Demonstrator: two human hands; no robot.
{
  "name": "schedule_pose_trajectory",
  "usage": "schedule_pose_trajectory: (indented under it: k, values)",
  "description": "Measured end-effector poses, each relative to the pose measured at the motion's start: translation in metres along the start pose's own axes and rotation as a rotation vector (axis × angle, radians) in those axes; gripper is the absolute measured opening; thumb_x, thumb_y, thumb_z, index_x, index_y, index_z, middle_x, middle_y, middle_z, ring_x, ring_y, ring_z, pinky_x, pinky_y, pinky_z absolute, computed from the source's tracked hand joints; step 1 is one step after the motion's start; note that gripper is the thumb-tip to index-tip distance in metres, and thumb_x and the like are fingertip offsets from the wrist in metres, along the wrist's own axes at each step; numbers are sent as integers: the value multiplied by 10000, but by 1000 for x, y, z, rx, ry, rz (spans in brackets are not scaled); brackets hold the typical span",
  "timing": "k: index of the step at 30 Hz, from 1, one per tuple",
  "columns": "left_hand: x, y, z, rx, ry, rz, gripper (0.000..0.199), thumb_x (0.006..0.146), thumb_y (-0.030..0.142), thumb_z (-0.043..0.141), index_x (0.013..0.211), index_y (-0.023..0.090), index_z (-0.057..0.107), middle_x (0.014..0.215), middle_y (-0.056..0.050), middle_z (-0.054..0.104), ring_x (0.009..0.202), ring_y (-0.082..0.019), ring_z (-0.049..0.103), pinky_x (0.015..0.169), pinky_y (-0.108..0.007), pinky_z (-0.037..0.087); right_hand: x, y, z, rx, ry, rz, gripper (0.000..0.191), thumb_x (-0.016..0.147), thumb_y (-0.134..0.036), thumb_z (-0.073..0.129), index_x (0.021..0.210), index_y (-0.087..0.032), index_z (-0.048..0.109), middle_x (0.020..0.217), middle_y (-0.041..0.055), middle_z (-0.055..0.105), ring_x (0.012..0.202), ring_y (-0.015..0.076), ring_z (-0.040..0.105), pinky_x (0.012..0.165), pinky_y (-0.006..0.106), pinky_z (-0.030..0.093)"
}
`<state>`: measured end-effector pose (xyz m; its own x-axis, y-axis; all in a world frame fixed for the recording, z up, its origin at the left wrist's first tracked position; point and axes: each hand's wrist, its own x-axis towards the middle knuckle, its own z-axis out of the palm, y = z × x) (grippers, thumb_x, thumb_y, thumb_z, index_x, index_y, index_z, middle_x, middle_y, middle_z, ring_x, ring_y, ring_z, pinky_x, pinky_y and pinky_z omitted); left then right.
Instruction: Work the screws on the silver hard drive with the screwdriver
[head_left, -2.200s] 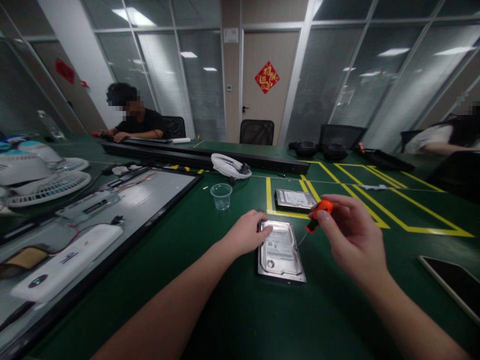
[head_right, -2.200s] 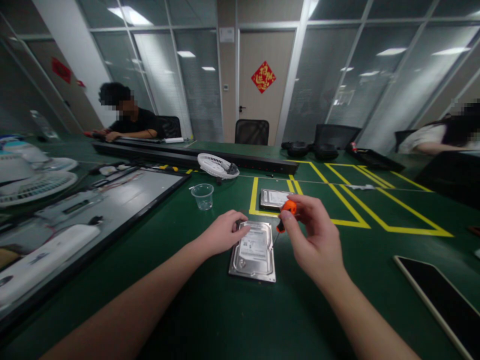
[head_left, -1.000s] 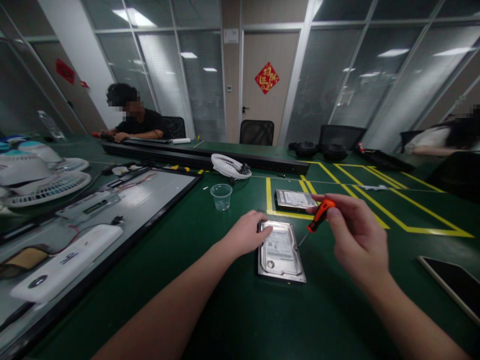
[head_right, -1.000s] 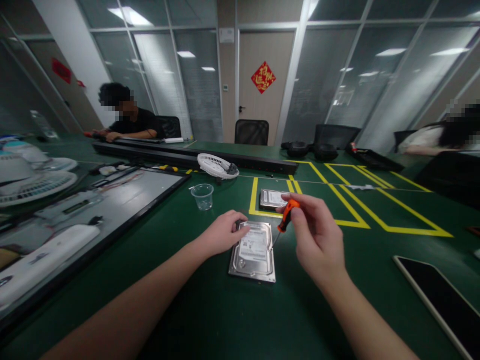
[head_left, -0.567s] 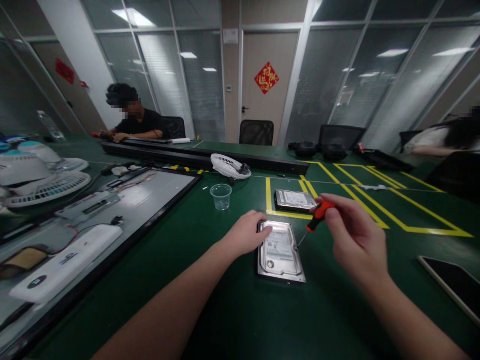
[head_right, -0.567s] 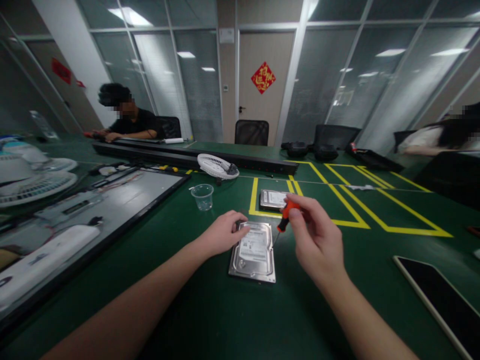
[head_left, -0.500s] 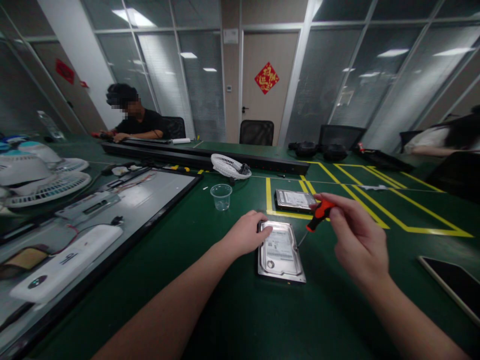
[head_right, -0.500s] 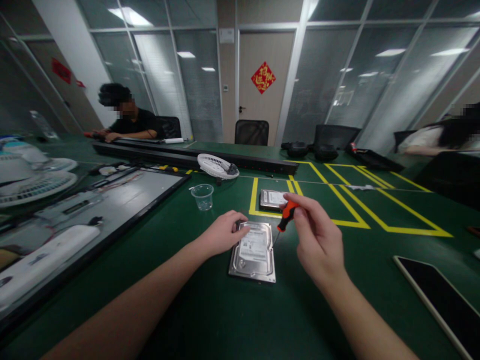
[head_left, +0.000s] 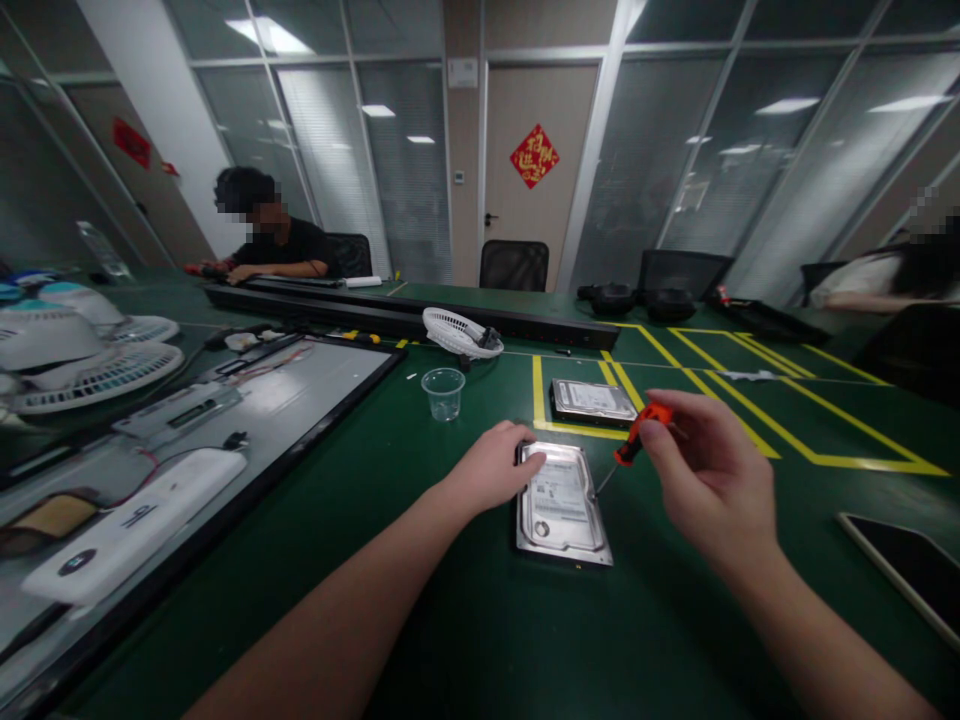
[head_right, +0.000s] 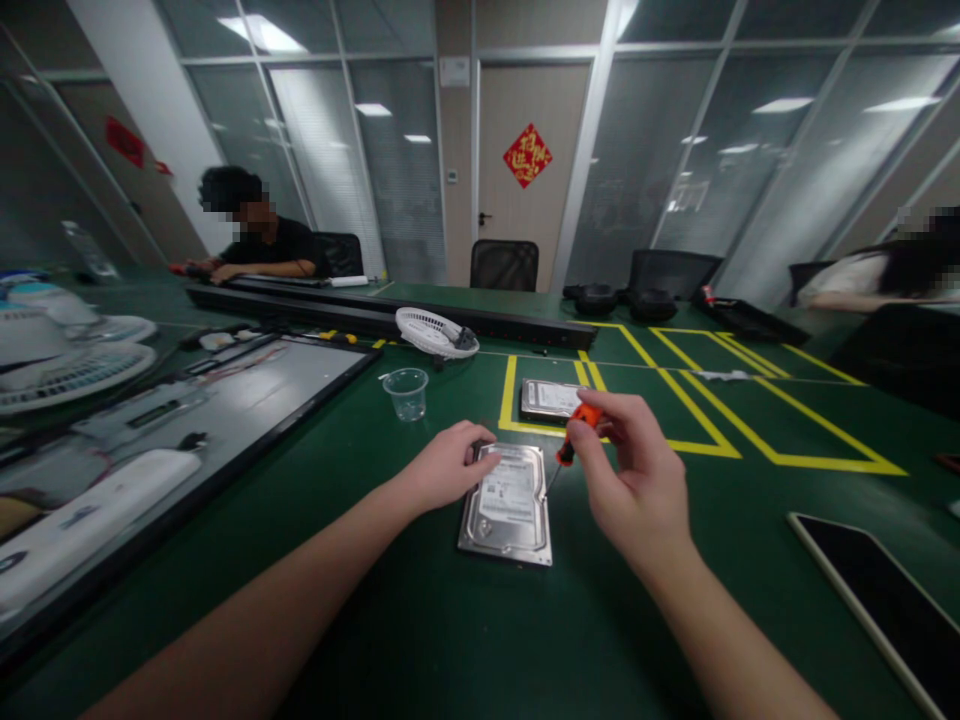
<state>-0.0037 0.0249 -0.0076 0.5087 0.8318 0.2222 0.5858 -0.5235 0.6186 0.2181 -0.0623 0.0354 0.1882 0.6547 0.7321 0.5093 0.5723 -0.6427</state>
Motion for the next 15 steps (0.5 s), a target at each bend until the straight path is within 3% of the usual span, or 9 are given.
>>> schedule_pose_trajectory:
  k: [4,9,15]
  values:
    - [1,-2,2,5,19,12,342,954,403,625,1169,160,731,1066,-92,671,931,-232,658,853,-352,525,0,-1,-1,-19,1,-26,250,975,-283,678,1223,-284,702,1064,52,690,936,198,692,848,354,586]
    - [1,-3,2,4,19,16,351,958,415,618,1173,163,734,1060,-91,670,931,-234,658,854,-355,525,-2,-6,-2,45,-11,28,249,1048,-319,560,1252,-297,700,1209,66,734,1057,224,733,928,402,587]
    - [1,-2,2,2,12,6,348,954,411,621,1177,168,733,1068,-91,670,947,-237,658,868,-358,524,-1,-3,0,87,-13,42,254,1021,-318,614,1262,-278,681,1170,79,742,1044,228,741,930,412,594]
